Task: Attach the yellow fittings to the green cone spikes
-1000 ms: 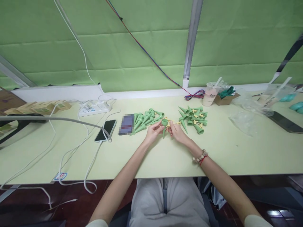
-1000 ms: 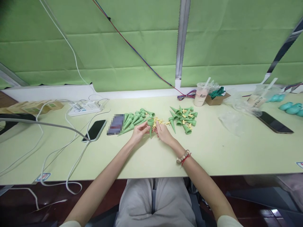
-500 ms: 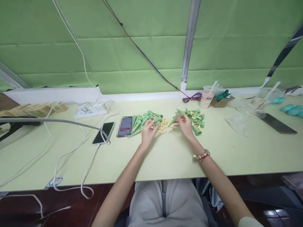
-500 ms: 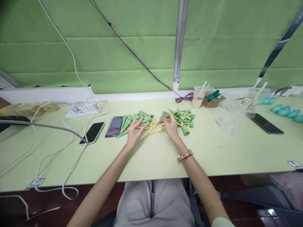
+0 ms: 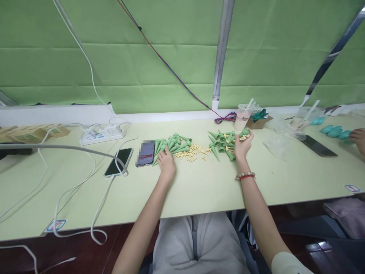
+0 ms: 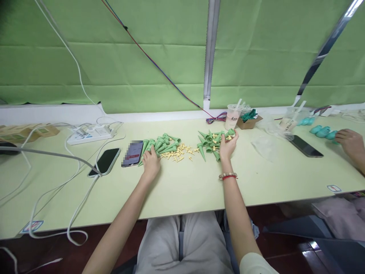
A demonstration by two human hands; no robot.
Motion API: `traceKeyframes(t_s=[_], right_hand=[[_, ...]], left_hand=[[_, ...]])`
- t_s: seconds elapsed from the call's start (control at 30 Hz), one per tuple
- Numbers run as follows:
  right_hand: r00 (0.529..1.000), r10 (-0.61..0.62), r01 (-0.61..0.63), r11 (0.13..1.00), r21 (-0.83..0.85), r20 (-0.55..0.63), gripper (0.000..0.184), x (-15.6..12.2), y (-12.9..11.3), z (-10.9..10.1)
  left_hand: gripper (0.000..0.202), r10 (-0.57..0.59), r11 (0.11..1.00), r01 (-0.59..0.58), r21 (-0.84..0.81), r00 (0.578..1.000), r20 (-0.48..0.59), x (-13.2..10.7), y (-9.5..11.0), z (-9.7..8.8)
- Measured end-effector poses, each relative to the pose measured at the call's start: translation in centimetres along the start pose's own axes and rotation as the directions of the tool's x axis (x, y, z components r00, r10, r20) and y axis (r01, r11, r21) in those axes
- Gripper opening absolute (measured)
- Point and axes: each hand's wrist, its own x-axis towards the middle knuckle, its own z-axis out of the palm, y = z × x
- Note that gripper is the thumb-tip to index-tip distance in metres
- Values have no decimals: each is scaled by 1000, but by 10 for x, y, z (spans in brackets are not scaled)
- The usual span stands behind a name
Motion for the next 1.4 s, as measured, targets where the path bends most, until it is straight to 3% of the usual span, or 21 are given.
traceKeyframes(t_s=[0.13,0.23,0.33,0.4,0.47,0.53,0.6,0.67,0.77,0.9,1.0,1.23,1.4], right_hand=[[997,-73,74,997,16,-40,52,-2,-6,0],[978,-194,196,981,16,-76,50,-3,-11,-1],[965,-257,256,966,-39,-51,47,-2,-10,-4],[971,-239,236,966,-101,-14,47,-1,-8,-5],[979,-197,202,962,-186,46,48,-1,-4,-6],[980,-155,184,942,-281,124,49,0,-1,-5],[973,-134,194,919,-343,189,51,0,3,-4],[969,-122,195,914,-357,216,57,0,5,-3],[966,-78,168,914,-369,248,57,-1,7,-2],[931,-73,209,911,-356,358,44,-2,8,0],[924,-108,230,923,-307,366,46,-2,11,2],[957,-90,176,936,-305,276,51,-6,10,1],[967,-31,133,909,-395,254,53,-10,2,-2]], left_hand=[[62,72,995,-75,-62,996,-48,1,-5,0],[59,117,984,-125,-130,991,-67,2,-7,0],[52,135,947,-169,-272,981,-140,4,-4,-2],[48,149,862,-237,-447,963,-224,7,-2,-2],[42,136,717,-265,-645,960,-243,9,2,0],[38,104,554,-180,-813,984,-147,10,6,3],[38,83,411,-25,-911,997,9,9,11,6],[40,86,294,101,-950,988,132,6,15,8],[41,79,173,211,-962,971,227,3,20,6],[40,-35,67,307,-949,952,305,5,20,0],[41,-100,-28,358,-933,928,359,9,17,-3],[22,-48,-140,355,-924,930,365,13,11,-2],[40,40,-150,332,-931,943,330,8,14,-6]])
